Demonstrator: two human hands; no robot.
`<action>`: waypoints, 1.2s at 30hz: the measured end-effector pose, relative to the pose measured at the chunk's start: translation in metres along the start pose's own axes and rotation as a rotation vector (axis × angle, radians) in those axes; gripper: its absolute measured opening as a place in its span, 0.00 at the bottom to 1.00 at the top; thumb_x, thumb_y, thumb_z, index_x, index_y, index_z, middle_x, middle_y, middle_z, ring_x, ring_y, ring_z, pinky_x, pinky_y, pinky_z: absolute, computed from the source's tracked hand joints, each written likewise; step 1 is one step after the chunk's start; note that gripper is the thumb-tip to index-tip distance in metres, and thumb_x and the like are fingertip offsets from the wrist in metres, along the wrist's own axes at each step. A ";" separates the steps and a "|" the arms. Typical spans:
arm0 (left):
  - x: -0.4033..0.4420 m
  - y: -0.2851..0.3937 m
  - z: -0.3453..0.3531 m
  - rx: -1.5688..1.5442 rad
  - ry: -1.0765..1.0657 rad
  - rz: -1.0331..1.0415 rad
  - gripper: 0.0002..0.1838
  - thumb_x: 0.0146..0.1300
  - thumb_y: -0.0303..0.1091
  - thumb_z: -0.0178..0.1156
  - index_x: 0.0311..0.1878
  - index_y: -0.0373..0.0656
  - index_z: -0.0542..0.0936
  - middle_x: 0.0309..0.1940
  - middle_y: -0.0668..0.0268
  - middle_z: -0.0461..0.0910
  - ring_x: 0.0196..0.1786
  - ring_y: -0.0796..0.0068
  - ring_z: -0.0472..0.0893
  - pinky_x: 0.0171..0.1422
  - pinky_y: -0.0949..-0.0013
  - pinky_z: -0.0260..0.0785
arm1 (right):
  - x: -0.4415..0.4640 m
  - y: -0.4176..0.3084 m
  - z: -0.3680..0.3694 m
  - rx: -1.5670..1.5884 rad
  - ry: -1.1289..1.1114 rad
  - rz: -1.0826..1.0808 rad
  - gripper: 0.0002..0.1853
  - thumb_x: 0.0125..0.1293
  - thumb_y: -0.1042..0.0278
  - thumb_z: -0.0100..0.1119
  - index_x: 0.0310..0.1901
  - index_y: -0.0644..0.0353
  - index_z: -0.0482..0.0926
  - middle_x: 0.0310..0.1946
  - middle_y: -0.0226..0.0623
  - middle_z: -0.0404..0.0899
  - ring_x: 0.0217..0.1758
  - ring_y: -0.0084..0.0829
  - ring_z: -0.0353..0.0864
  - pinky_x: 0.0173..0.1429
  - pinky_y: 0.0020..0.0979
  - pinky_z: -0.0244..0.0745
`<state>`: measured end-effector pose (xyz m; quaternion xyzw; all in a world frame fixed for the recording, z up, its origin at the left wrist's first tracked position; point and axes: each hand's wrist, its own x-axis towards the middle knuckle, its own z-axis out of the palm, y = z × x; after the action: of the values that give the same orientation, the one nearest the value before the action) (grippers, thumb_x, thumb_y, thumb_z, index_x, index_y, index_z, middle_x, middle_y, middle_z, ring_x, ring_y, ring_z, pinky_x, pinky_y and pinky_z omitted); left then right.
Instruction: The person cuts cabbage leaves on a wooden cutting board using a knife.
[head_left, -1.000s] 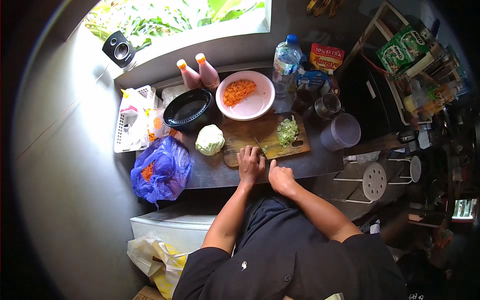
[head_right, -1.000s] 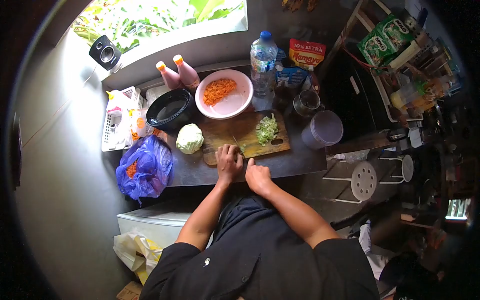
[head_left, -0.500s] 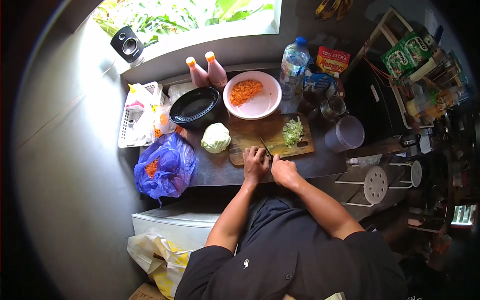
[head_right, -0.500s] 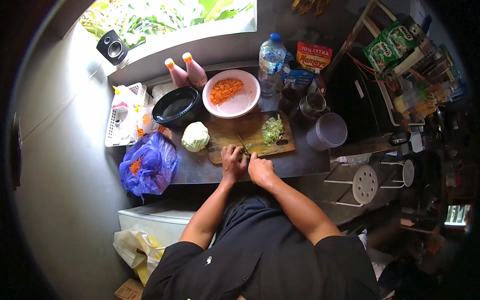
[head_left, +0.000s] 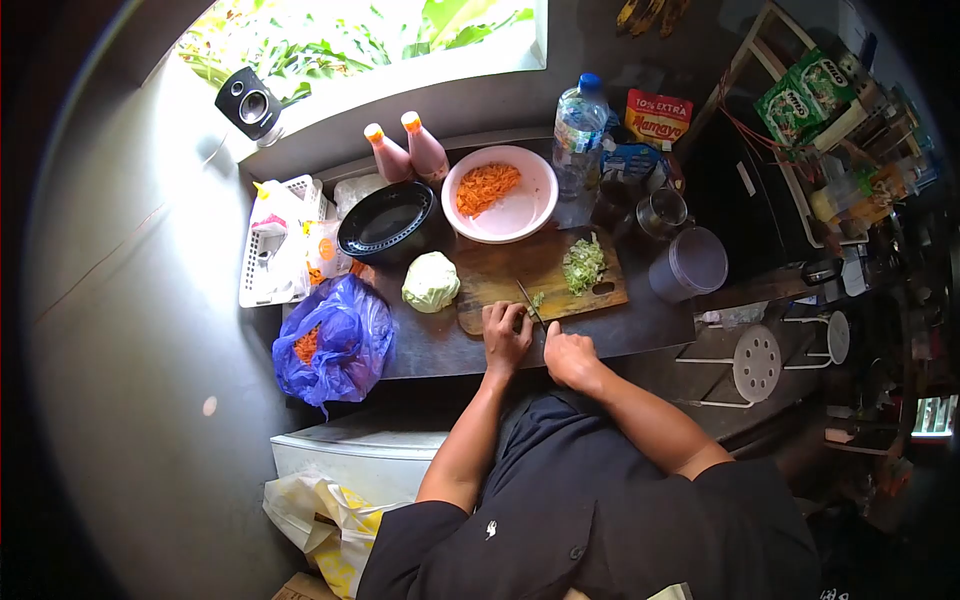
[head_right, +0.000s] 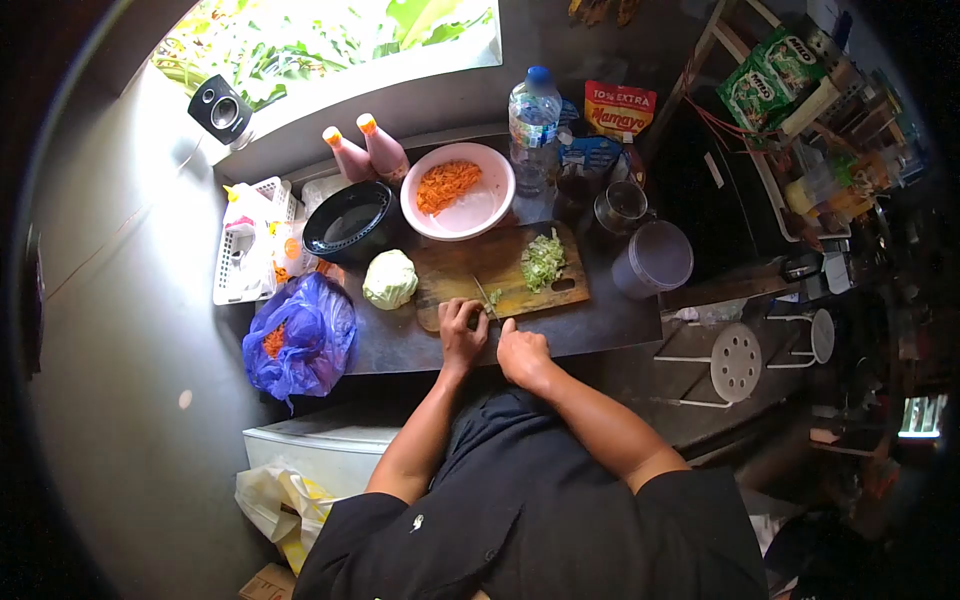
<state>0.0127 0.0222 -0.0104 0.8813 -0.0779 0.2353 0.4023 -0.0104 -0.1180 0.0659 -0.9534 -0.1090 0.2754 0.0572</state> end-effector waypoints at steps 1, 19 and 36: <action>-0.001 0.000 0.000 0.008 -0.006 0.001 0.07 0.54 0.25 0.66 0.36 0.43 0.82 0.37 0.60 0.78 0.45 0.55 0.75 0.50 0.57 0.70 | 0.003 0.001 0.006 -0.004 -0.002 -0.002 0.18 0.64 0.71 0.57 0.53 0.67 0.66 0.39 0.55 0.87 0.43 0.48 0.89 0.46 0.44 0.84; 0.000 0.003 -0.002 -0.013 -0.025 0.011 0.06 0.54 0.24 0.65 0.36 0.41 0.81 0.36 0.59 0.78 0.45 0.54 0.75 0.52 0.57 0.69 | 0.017 0.004 -0.001 0.051 0.113 -0.077 0.18 0.63 0.73 0.55 0.52 0.72 0.67 0.33 0.57 0.86 0.40 0.52 0.89 0.44 0.48 0.84; 0.000 -0.002 0.002 -0.021 -0.037 -0.018 0.05 0.52 0.24 0.65 0.33 0.40 0.79 0.33 0.59 0.77 0.42 0.54 0.74 0.48 0.56 0.68 | 0.012 -0.007 0.014 -0.008 0.141 -0.056 0.11 0.68 0.71 0.51 0.49 0.65 0.70 0.32 0.50 0.87 0.37 0.46 0.90 0.42 0.44 0.85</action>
<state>0.0137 0.0223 -0.0126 0.8819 -0.0800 0.2148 0.4120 -0.0094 -0.1074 0.0487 -0.9672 -0.1322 0.2056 0.0688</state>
